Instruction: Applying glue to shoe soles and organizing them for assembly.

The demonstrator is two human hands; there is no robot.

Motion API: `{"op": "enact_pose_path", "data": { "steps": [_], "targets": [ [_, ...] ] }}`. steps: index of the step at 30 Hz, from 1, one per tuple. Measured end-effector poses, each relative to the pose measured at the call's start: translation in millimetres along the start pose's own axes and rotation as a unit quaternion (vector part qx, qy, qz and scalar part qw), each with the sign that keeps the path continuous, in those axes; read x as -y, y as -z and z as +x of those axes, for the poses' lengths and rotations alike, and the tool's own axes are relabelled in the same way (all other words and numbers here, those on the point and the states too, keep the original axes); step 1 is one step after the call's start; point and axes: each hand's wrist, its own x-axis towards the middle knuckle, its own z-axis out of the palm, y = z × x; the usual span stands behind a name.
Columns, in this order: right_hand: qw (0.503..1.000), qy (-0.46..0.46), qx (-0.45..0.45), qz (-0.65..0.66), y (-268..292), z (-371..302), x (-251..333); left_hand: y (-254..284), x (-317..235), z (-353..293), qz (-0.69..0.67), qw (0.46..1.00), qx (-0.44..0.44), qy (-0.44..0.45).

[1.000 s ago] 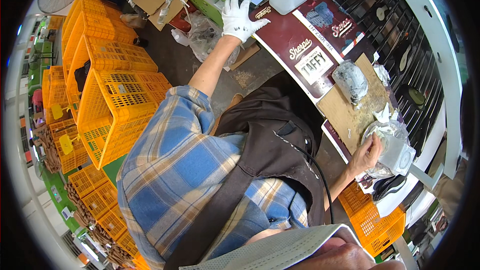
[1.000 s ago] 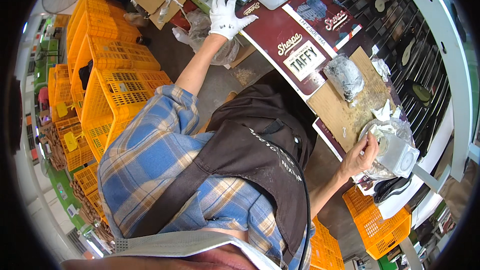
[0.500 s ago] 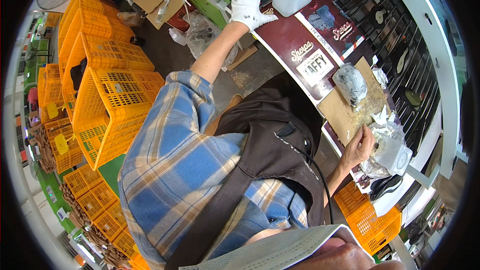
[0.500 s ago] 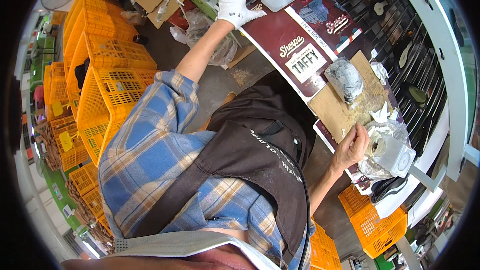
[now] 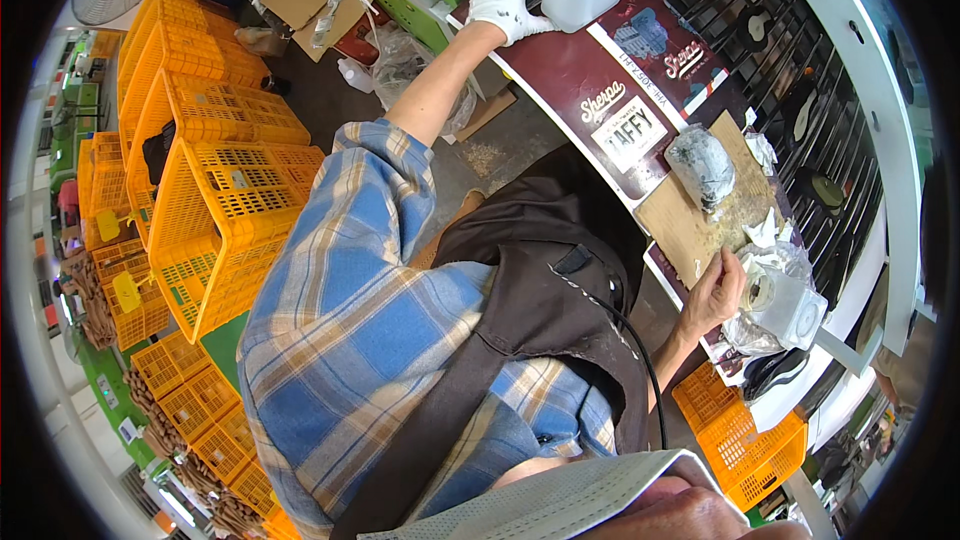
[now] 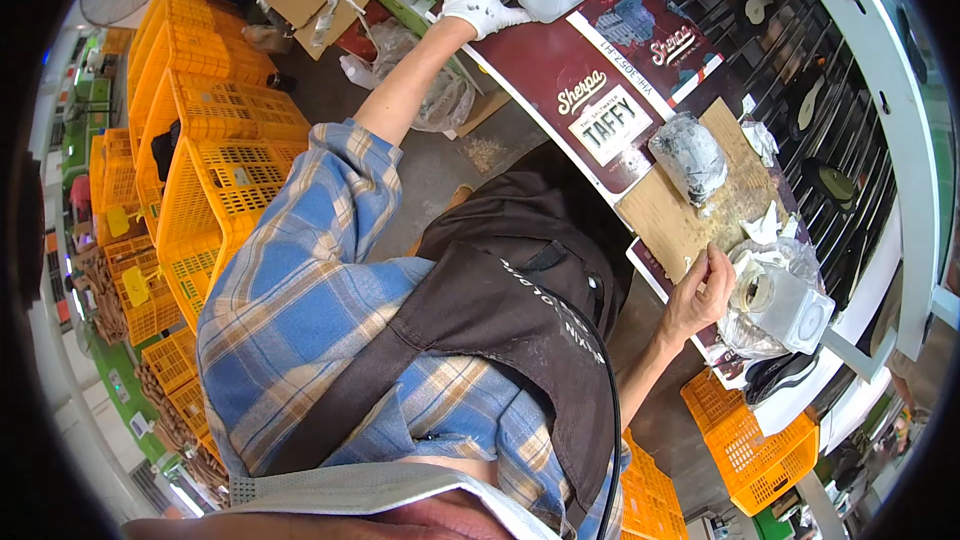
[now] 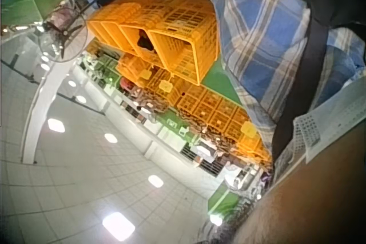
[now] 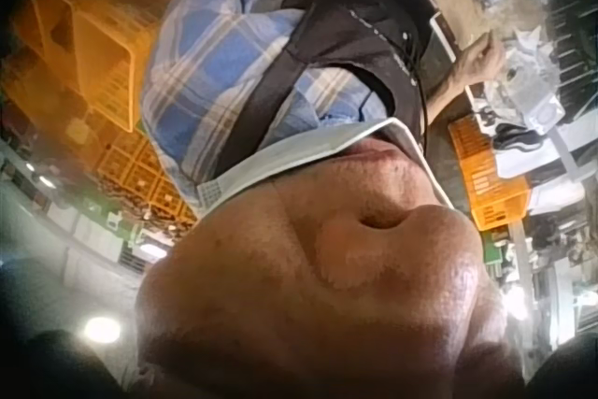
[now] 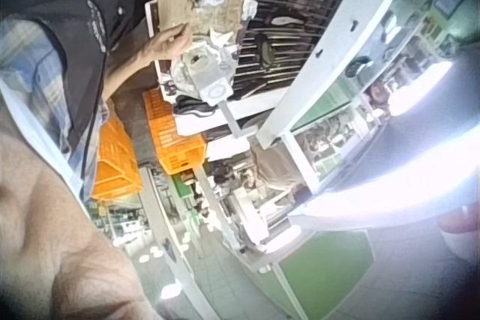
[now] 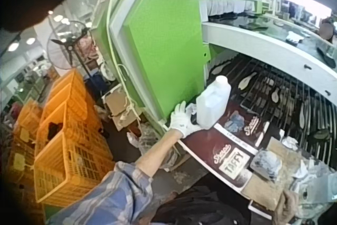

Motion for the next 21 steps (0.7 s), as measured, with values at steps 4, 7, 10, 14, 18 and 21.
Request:
{"op": "enact_pose_path", "data": {
  "steps": [4,7,10,14,18,21],
  "targets": [
    [1.000,-0.005,0.004,0.003,-0.3,-0.1,-0.2,2.4,-0.7,1.1,0.008,1.000,0.020,0.003],
    [1.000,-0.008,0.004,0.004,0.2,-0.5,-0.3,8.3,-3.2,-2.3,-0.007,1.000,0.011,0.009],
    [1.000,-0.009,-0.001,0.006,0.0,-0.4,1.3,17.1,-9.9,-16.3,-0.023,1.000,-0.001,0.012],
    [1.000,0.001,0.013,0.014,-4.3,3.0,8.7,27.9,-28.6,-52.5,-0.105,0.990,-0.088,0.015],
    [0.999,0.016,0.040,0.019,-15.4,12.6,24.1,29.6,-52.1,-80.8,-0.282,0.940,-0.170,-0.090],
    [0.998,0.011,0.063,0.028,-28.2,22.5,41.1,22.7,-70.6,-80.1,-0.343,0.921,-0.120,-0.138]
  ]
}}
